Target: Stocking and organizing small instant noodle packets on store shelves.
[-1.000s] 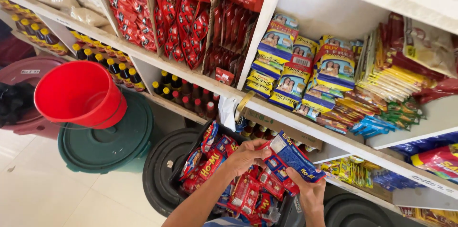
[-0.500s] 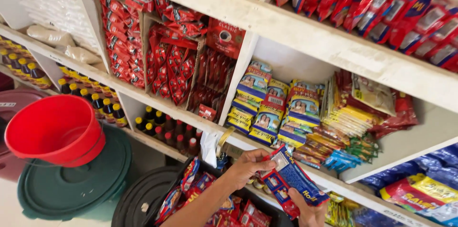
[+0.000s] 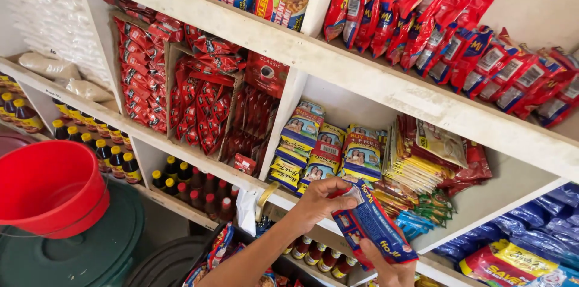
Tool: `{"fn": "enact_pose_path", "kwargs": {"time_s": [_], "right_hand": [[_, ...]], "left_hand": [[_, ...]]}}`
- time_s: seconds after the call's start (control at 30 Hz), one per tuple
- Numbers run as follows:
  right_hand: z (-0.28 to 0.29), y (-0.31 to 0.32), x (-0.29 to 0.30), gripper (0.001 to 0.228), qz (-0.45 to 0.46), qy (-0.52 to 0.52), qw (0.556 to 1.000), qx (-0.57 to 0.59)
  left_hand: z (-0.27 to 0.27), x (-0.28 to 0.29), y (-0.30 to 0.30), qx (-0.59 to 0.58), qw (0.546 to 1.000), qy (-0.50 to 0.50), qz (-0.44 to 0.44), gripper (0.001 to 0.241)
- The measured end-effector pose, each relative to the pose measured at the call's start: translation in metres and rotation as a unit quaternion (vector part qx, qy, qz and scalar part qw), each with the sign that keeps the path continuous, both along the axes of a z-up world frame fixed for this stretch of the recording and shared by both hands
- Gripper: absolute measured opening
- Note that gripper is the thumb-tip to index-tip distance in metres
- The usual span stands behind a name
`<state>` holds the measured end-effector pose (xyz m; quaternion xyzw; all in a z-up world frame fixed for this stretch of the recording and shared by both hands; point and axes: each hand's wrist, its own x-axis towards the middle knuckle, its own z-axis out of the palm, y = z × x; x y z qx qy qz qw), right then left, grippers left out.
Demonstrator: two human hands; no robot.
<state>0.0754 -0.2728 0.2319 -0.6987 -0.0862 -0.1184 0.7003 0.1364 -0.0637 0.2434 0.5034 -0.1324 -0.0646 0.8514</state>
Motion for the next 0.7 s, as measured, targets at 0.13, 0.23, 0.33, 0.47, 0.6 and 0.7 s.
{"fn": "enact_pose_path", "kwargs": {"time_s": [0.13, 0.23, 0.33, 0.47, 0.6, 0.7], "right_hand": [[-0.009, -0.004, 0.009, 0.060, 0.003, 0.066, 0.996, 0.055], [-0.012, -0.023, 0.023, 0.057, 0.013, -0.045, 0.998, 0.029], [0.017, -0.029, 0.022, 0.060, -0.005, -0.077, 0.995, 0.063], [0.075, -0.041, 0.023, 0.052, 0.010, -0.062, 0.998, -0.032], [0.123, -0.048, 0.027, 0.045, -0.040, -0.121, 0.985, -0.117], [0.168, -0.031, 0.019, 0.050, -0.044, -0.197, 0.977, -0.073]], "left_hand": [[0.004, 0.004, -0.001, -0.027, 0.997, -0.074, -0.006, 0.024], [0.018, 0.009, -0.003, -0.040, 0.995, -0.090, -0.018, 0.018], [0.045, 0.017, -0.004, 0.011, 0.995, -0.095, 0.002, 0.015], [0.090, 0.028, -0.012, -0.043, 0.980, -0.194, 0.005, 0.011], [0.133, 0.046, -0.029, -0.062, 0.968, -0.243, 0.003, 0.008], [0.175, 0.047, -0.039, -0.049, 0.958, -0.281, 0.038, 0.006]]}}
